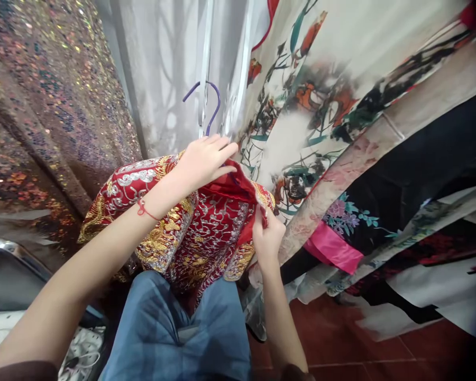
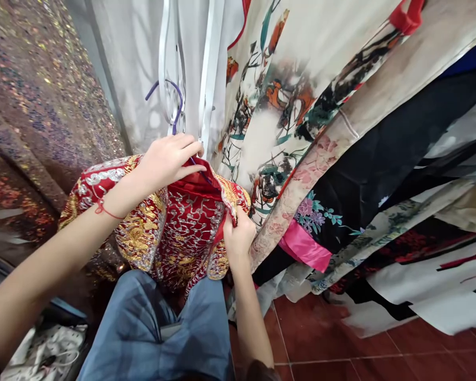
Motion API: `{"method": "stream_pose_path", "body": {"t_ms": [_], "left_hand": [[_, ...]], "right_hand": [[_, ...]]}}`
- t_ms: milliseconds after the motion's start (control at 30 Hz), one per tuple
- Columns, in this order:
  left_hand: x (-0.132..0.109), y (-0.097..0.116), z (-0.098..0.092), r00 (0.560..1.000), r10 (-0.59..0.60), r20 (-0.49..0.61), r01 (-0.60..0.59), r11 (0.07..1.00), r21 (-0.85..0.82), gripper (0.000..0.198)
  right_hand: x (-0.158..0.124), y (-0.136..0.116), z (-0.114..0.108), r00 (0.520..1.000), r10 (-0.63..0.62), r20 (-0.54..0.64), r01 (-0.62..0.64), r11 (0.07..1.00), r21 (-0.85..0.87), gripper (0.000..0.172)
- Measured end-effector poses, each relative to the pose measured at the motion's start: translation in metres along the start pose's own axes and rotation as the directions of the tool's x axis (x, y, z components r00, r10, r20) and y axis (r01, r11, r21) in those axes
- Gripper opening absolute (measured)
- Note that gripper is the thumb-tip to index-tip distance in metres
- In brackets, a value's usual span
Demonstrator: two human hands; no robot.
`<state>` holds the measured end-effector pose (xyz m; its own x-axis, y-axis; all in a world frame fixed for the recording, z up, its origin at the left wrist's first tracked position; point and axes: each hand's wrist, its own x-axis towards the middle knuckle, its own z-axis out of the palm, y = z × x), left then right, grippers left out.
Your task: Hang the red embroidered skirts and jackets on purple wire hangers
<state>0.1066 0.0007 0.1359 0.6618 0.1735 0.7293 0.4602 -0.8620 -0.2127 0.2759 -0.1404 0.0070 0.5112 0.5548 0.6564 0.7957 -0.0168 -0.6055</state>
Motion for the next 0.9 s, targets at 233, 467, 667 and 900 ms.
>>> {"method": "stream_pose_path", "body": {"t_ms": [233, 467, 667, 900], "left_hand": [[-0.006, -0.001, 0.008, 0.989, 0.145, 0.003, -0.145, 0.989, 0.02, 0.028], [-0.006, -0.006, 0.01, 0.993, 0.111, 0.041, -0.112, 0.993, 0.035, 0.025], [0.002, 0.0, 0.017, 0.999, 0.01, 0.033, -0.011, 1.0, 0.027, 0.024], [0.012, 0.012, 0.018, 0.982, -0.098, 0.162, 0.07, 0.983, 0.167, 0.021]], "right_hand": [[0.012, 0.005, -0.007, 0.971, 0.15, 0.185, -0.233, 0.77, 0.594, 0.039], [0.024, 0.003, -0.001, 0.913, 0.333, 0.235, -0.391, 0.557, 0.733, 0.041], [0.031, -0.002, -0.013, 0.909, 0.37, 0.193, -0.398, 0.633, 0.663, 0.033], [0.022, -0.076, -0.018, 0.965, 0.203, 0.165, -0.262, 0.741, 0.619, 0.032]]}}
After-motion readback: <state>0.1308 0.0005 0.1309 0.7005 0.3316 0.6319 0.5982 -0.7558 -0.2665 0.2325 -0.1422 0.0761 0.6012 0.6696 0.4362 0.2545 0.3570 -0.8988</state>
